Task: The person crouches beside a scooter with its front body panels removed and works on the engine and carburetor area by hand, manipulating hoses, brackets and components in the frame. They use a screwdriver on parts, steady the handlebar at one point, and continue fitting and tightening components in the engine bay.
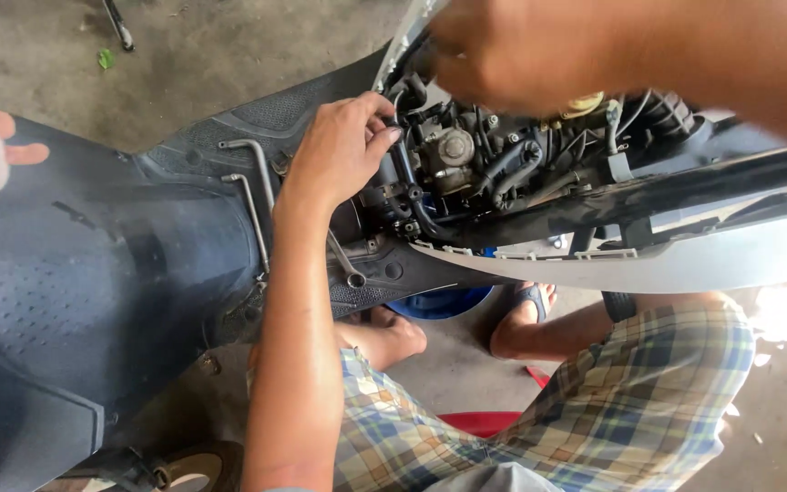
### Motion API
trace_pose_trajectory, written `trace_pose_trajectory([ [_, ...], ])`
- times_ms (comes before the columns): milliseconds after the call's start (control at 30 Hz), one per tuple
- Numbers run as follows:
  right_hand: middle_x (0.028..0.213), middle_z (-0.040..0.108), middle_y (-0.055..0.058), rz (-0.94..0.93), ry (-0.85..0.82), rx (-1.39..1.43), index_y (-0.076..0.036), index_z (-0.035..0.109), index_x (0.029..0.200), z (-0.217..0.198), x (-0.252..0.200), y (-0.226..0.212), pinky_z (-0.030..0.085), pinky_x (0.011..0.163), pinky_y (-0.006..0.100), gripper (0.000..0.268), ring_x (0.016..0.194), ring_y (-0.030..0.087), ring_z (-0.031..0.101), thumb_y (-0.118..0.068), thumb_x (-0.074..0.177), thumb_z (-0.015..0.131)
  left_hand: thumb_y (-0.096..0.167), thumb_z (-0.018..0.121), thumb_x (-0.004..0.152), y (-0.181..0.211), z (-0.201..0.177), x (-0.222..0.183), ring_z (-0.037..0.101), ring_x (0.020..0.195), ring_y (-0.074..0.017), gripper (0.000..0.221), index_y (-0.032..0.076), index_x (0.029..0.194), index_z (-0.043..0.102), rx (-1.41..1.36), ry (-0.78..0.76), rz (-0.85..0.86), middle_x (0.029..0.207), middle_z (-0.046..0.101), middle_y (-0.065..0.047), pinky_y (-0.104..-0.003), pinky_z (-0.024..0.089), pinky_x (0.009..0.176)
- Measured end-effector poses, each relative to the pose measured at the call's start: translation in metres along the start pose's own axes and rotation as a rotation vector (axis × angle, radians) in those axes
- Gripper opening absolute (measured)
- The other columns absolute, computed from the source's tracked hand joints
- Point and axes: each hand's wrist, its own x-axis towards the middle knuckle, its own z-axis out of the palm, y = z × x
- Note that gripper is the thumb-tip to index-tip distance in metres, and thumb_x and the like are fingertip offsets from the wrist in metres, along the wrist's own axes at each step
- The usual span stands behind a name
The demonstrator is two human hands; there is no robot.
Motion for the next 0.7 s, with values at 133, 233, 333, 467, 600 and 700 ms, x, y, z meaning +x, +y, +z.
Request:
trace_pose_trajectory([
  [133,0.094,0.07,0.005,0.016,-0.471,-0.125,-0.011,0.067,0.102,0.029,-0.025,-0.019,0.064,0.065,0.034,0.014,0.083,0.024,0.076,-0.024,0.096,0.063,0.014,0.075,0.091,0.0,0.008,-0.002,0.074,0.083,-0.0279,0.024,0.002,0.111,0.071,0.028,0.066,0.071,0.095,0.075,-0.015,-0.04,0.058,0.077],
  [233,0.097,0.074,0.009,0.059,-0.724,-0.087,-0.014,0.06,0.123,0.056,-0.028,-0.018,0.066,0.067,0.036,0.025,0.082,0.024,0.077,-0.023,0.1,0.063,0.013,0.074,0.092,0.003,0.008,-0.002,0.072,0.081,-0.0287,0.022,0.002,0.11,0.071,0.031,0.059,0.038,0.095,0.073,-0.015,-0.041,0.057,0.075],
  [333,0.099,0.076,0.011,0.251,-0.733,0.19,-0.02,0.065,0.119,0.058,-0.016,-0.01,0.064,0.078,0.043,0.031,0.091,0.029,0.076,-0.043,0.1,0.06,0.013,0.072,0.093,0.009,0.007,0.0,0.074,0.085,-0.0282,0.021,0.003,0.111,0.071,0.021,0.087,0.04,0.095,0.074,-0.014,-0.04,0.057,0.077],
  [467,0.102,0.075,0.012,0.202,-0.611,0.226,-0.012,0.071,0.107,0.086,0.012,0.005,0.062,0.079,0.046,0.028,0.094,0.032,0.074,-0.037,0.098,0.061,0.018,0.071,0.093,0.013,0.012,0.004,0.074,0.086,-0.0299,0.02,0.008,0.11,0.073,0.084,0.167,-0.07,0.098,0.076,-0.011,-0.042,0.056,0.074],
  [600,0.109,0.077,0.016,0.091,-0.572,0.276,-0.009,0.076,0.102,0.165,0.04,0.012,0.059,0.088,0.044,0.019,0.103,0.032,0.073,-0.018,0.092,0.062,0.021,0.07,0.094,0.009,0.016,0.011,0.075,0.086,-0.0286,0.019,0.009,0.11,0.072,0.09,0.181,-0.059,0.1,0.076,-0.009,-0.042,0.057,0.074],
  [700,0.12,0.071,0.02,0.298,-0.657,0.486,-0.005,0.072,0.114,0.208,0.062,0.004,0.057,0.093,0.046,0.027,0.113,0.035,0.069,-0.012,0.09,0.062,0.019,0.069,0.096,0.003,0.017,0.01,0.074,0.086,-0.029,0.017,0.009,0.109,0.072,0.061,0.189,0.008,0.101,0.075,-0.01,-0.042,0.057,0.074],
])
